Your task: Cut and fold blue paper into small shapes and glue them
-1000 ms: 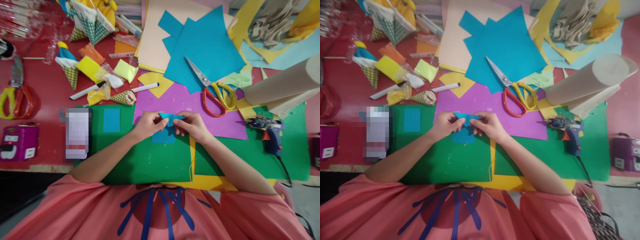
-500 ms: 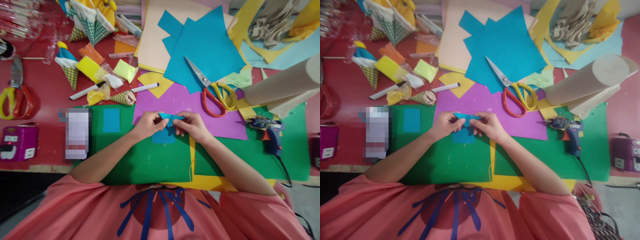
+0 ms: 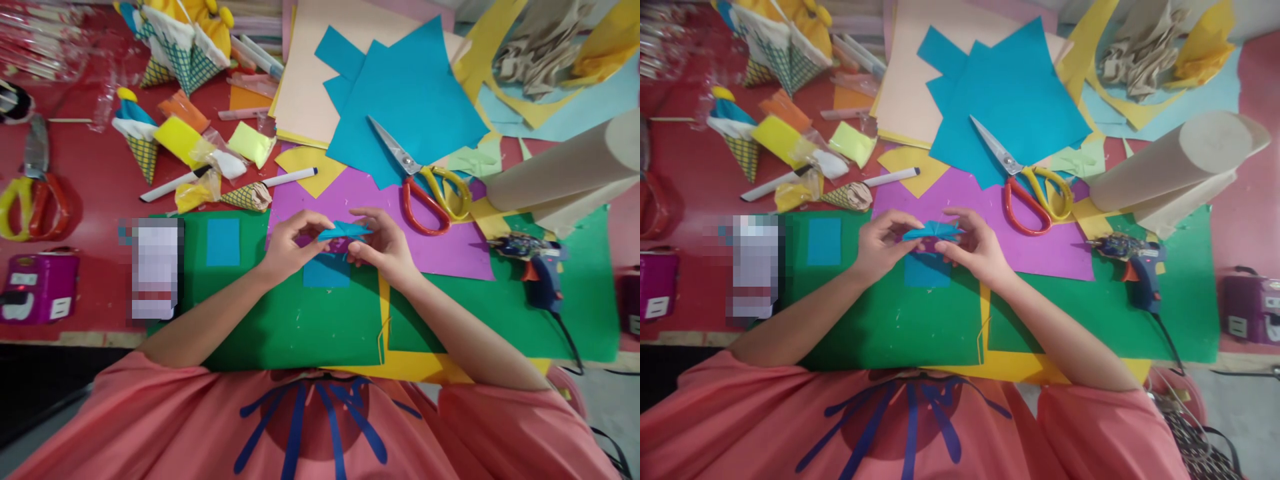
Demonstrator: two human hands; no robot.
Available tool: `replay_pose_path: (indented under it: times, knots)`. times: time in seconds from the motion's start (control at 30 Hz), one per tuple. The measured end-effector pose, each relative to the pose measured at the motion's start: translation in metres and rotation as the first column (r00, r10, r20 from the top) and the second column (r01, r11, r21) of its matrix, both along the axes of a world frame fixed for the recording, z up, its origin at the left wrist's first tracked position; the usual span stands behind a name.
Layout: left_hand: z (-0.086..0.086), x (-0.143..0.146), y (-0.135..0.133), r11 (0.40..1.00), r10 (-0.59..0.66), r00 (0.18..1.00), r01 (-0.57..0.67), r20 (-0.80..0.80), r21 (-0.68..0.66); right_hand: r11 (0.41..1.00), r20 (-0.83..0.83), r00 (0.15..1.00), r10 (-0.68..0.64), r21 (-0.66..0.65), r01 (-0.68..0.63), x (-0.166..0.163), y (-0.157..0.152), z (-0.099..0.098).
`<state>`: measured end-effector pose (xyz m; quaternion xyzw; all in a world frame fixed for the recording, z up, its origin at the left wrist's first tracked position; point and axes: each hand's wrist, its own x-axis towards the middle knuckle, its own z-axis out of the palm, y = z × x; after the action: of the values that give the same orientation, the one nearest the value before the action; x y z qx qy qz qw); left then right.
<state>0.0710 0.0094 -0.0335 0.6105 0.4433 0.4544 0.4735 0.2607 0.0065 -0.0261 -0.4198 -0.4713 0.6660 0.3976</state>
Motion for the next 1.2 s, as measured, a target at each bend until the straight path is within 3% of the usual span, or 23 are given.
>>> replay_pose_path:
  times: [0.17, 0.33, 0.97, 1.2]
  knots:
    - [-0.0032, -0.0032, -0.0011, 0.987, 0.034, 0.992, -0.014, -0.122, 0.162, 0.999, -0.133, 0.991, -0.011, -0.045, 0.005, 0.0035, 0.0028, -0.0037]
    - [-0.0002, -0.0034, -0.0026, 0.990, 0.006, 0.977, 0.024, -0.211, 0.138, 0.996, -0.094, 0.995, -0.035, -0.089, 0.027, 0.0034, 0.0046, -0.0057]
    - [0.0001, 0.0008, -0.0020, 0.989, 0.031, 0.983, -0.004, -0.183, 0.148, 1.000, -0.145, 0.989, 0.008, -0.007, -0.009, 0.0067, 0.0046, -0.0094]
    - [-0.0011, -0.0008, -0.0037, 0.987, -0.036, 0.963, 0.076, -0.266, 0.144, 1.000, -0.065, 0.998, 0.005, -0.005, -0.006, 0.0051, 0.0040, -0.0090]
